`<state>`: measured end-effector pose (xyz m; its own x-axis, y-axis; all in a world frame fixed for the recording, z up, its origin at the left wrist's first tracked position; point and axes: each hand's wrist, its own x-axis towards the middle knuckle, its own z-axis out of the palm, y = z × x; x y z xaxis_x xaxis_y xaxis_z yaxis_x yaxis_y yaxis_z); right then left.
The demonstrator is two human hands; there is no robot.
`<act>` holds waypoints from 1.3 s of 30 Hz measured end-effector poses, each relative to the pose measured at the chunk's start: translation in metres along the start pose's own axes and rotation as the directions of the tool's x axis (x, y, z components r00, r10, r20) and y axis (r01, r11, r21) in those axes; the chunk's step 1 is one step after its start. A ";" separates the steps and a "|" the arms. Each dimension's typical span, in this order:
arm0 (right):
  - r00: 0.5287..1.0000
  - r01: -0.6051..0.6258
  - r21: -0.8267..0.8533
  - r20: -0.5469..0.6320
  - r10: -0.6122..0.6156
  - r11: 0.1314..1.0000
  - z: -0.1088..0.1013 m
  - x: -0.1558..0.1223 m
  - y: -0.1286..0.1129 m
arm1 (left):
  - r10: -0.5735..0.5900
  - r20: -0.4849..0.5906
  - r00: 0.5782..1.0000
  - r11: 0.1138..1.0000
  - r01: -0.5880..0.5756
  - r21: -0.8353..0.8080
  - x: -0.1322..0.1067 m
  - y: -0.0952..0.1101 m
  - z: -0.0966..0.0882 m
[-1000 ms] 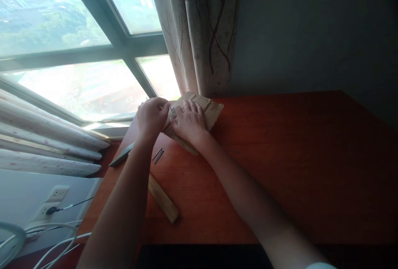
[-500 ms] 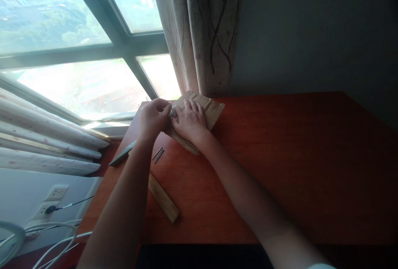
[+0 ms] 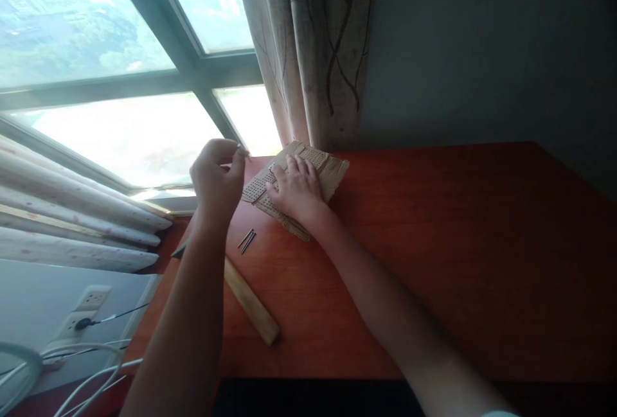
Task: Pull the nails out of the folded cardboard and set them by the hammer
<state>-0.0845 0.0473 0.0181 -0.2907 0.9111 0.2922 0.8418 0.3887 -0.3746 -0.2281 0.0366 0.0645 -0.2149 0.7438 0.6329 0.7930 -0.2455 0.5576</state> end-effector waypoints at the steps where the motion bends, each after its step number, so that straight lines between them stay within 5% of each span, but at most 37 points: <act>1: 1.000 0.001 0.000 0.001 -0.001 1.000 0.000 0.000 0.000 | -0.021 0.021 1.000 0.999 0.020 0.039 -0.007 -0.004 -0.008; 7: 1.000 0.002 -0.001 0.021 -0.002 1.000 -0.003 0.000 0.000 | -0.200 0.209 0.957 0.936 0.124 0.329 -0.061 -0.038 -0.044; 11: 1.000 0.002 -0.004 0.012 -0.001 1.000 -0.004 0.000 0.000 | -0.259 0.460 0.849 0.894 0.031 0.446 -0.085 -0.050 -0.045; 14: 1.000 0.004 -0.003 0.014 -0.004 1.000 -0.004 -0.001 -0.001 | -0.282 0.537 0.795 0.874 -0.018 0.486 -0.092 -0.055 -0.040; 39: 1.000 0.011 -0.001 -0.007 -0.011 1.000 -0.003 -0.001 -0.001 | -0.262 0.518 0.814 0.880 -0.018 0.474 -0.099 -0.056 -0.040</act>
<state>-0.0833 0.0458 0.0207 -0.2970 0.9056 0.3027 0.8389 0.3989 -0.3703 -0.2742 -0.0479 -0.0076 -0.0872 0.9920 0.0914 0.9723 0.0648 0.2247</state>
